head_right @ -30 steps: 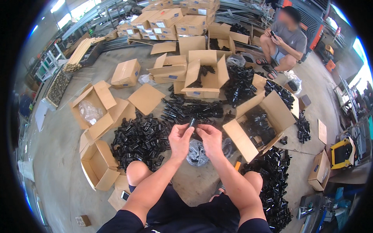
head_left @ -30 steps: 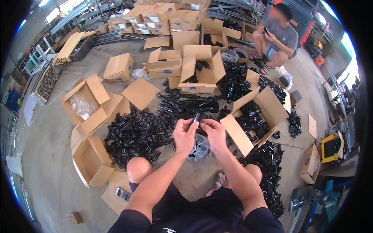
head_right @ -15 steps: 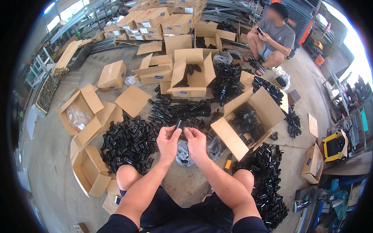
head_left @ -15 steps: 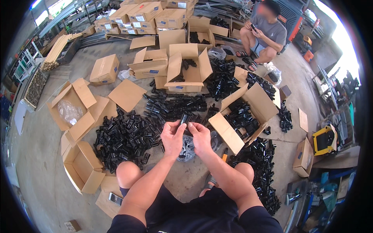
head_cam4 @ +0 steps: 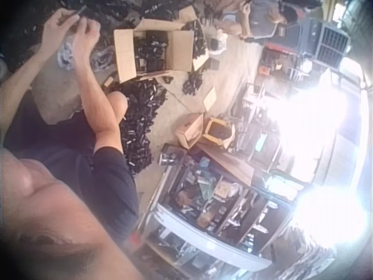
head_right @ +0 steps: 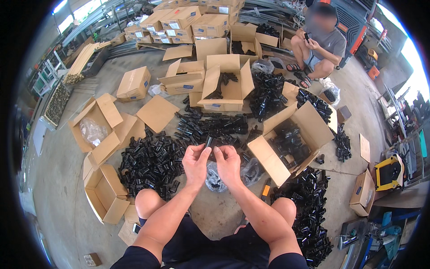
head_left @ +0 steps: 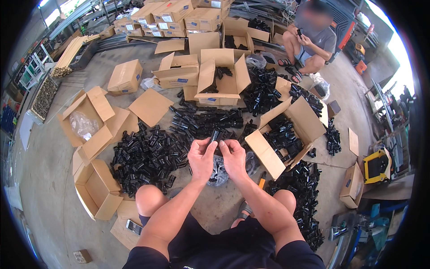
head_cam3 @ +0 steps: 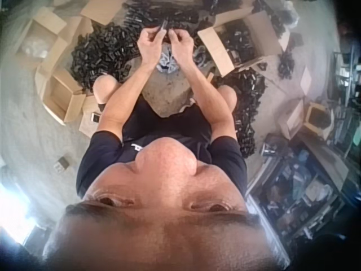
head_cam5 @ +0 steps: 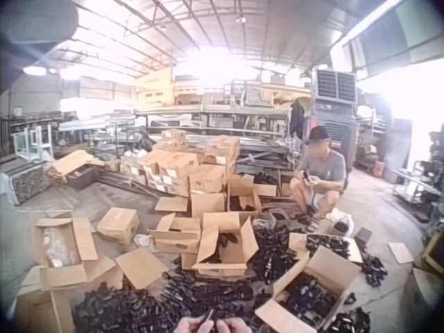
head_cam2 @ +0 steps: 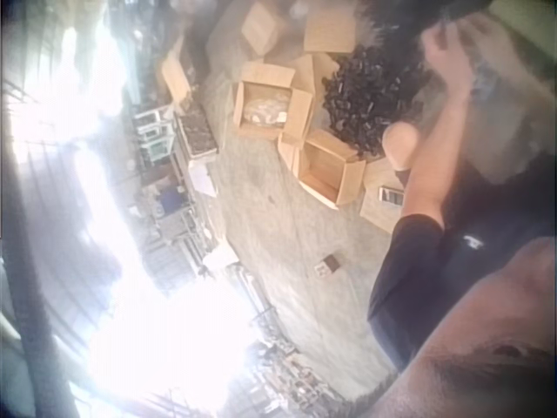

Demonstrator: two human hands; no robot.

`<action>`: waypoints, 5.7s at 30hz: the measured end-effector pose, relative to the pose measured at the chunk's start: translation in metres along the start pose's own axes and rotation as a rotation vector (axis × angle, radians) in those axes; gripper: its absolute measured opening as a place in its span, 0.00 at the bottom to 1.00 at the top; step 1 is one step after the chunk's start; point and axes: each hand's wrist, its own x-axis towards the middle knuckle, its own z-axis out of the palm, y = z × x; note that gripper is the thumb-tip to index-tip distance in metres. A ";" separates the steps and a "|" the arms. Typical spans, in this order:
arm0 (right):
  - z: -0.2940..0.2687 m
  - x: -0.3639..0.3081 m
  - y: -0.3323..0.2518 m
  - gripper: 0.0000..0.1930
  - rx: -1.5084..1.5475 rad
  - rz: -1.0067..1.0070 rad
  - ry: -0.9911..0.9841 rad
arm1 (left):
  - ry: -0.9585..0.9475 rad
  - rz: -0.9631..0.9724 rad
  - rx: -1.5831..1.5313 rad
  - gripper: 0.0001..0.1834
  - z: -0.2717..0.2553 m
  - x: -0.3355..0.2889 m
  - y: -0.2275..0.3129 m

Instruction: The person uses a utility knife to open a cardboard box, removes several black metal brackets from plastic wrap, and inspects them individually by hand.

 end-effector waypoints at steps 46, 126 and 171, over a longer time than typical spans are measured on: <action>-0.002 0.001 -0.017 0.08 0.309 0.200 -0.168 | 0.003 0.022 0.067 0.09 -0.002 0.001 0.009; -0.053 -0.009 -0.031 0.21 0.287 0.061 -0.536 | -0.569 -0.133 0.233 0.20 -0.043 -0.006 0.042; 0.048 -0.044 0.287 0.10 -0.844 -0.015 -0.394 | 0.098 -0.168 -0.011 0.20 -0.081 0.023 0.082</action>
